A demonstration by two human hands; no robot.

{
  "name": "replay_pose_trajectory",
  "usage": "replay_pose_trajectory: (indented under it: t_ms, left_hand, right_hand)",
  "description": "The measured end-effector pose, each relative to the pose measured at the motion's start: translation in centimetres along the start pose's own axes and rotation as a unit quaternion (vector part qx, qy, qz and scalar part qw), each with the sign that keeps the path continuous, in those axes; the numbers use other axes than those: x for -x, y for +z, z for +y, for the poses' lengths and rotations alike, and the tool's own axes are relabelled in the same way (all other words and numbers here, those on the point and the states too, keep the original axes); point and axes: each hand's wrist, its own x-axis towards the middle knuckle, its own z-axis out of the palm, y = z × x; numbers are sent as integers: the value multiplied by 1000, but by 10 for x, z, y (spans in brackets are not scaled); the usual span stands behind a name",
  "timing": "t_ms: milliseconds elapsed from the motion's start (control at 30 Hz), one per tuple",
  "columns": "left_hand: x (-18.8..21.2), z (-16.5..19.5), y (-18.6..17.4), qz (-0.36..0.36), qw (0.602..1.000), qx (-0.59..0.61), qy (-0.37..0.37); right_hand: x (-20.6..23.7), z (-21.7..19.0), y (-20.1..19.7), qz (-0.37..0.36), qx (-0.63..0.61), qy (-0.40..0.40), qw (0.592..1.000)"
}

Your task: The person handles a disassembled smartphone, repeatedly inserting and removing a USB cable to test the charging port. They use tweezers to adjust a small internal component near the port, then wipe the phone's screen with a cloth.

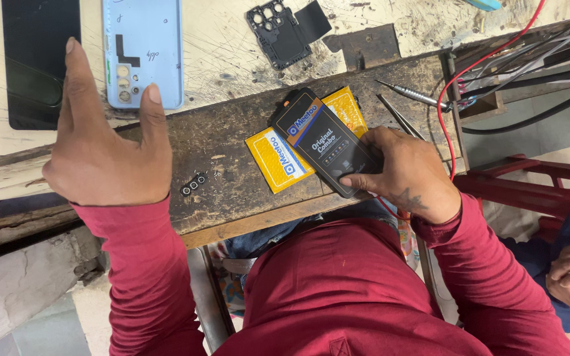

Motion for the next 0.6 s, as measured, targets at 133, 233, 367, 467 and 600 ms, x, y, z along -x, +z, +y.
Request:
replay_pose_trajectory:
  t_ms: [133,233,367,467,600]
  left_hand:
    - [12,0,-1,57,997,6,55]
    - [19,3,1,93,994,32,49]
    - [22,18,5,144,982,90,84]
    - [40,36,-2,102,983,131,82]
    - [50,48,0,79,966,177,174]
  right_hand:
    - [0,2,0,-6,-22,19,1000]
    - [1,4,0,-5,-43,34,998]
    - [4,5,1,-58,-243,106,963]
    - [4,5,4,-79,-373,136,914]
    - [5,6,4,-83,-419,141,893]
